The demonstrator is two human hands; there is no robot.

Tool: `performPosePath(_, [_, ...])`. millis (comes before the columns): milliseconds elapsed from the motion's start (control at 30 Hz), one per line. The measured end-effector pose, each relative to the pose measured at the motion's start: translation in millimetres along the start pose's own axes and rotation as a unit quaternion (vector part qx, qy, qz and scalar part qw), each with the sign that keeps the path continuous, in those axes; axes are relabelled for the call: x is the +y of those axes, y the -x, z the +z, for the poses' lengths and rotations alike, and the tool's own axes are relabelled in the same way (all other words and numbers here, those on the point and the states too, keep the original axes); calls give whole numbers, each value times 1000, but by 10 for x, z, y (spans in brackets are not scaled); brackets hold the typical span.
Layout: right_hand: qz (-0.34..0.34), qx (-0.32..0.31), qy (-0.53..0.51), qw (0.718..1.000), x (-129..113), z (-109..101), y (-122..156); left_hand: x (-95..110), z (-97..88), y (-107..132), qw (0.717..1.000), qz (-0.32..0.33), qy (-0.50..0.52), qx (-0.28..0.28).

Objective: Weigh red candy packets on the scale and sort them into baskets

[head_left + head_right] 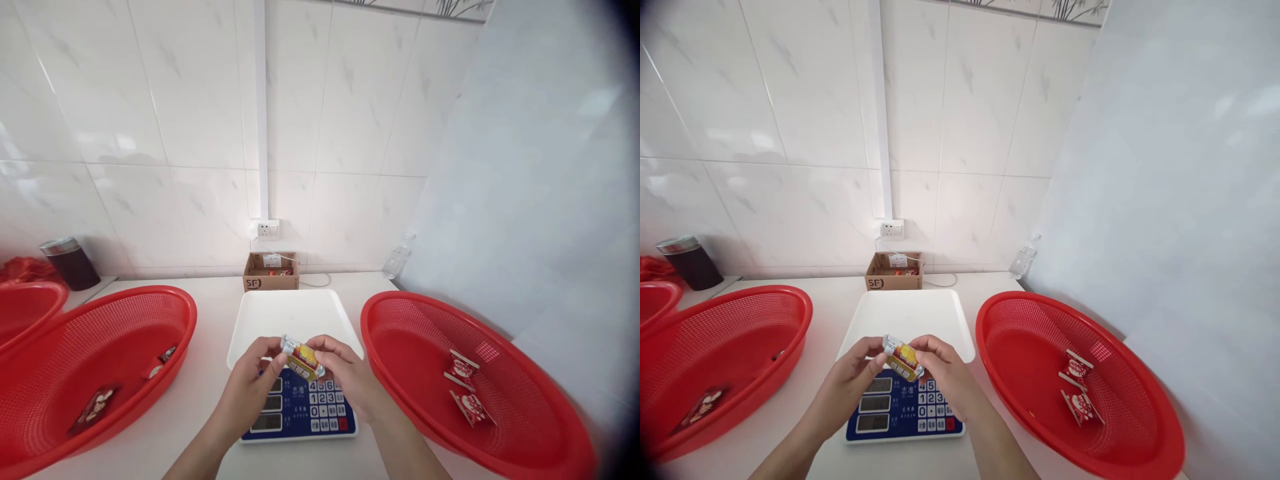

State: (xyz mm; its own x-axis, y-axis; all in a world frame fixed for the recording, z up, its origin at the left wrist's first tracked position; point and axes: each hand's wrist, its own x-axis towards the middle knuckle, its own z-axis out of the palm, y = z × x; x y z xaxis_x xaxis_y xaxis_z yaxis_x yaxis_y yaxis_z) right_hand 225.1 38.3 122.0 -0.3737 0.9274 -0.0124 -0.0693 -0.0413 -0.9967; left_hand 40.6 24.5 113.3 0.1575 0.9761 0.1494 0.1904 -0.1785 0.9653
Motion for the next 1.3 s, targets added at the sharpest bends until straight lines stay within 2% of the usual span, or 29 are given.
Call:
performPosePath(100, [-4,-4,-44,999,30,7,47,26,21,-27,997,-42,62,4])
performPosePath(200, [-28,-9,-15,999,42,14,73,70,35,-14,994,-65,89,15])
performPosePath(300, [-42,20,26,999,44,31,83,101,54,19,992,-72,106,12])
performPosePath(400, [-20,44,-1,999,61,46,83,106,69,40,987,-75,139,2])
performPosePath(533, [-2,49,-53,997,82,41,89,113,74,41,973,-77,217,-22])
performPosePath(633, [-8,43,-9,999,63,25,103,127,80,42,962,-83,259,-34])
performPosePath(767, [-6,58,111,992,8,22,134,143,101,61,964,-64,258,-32])
performPosePath(900, [-15,77,174,982,-22,38,164,151,110,78,957,-82,276,-33])
performPosePath(1033, [-39,85,168,981,11,6,169,148,83,78,951,-89,296,-20])
performPosePath(1167, [-53,100,112,987,37,-68,171,160,51,73,951,-81,297,3])
performPosePath(1300, [-46,76,128,988,5,-83,211,186,68,84,951,-80,297,11])
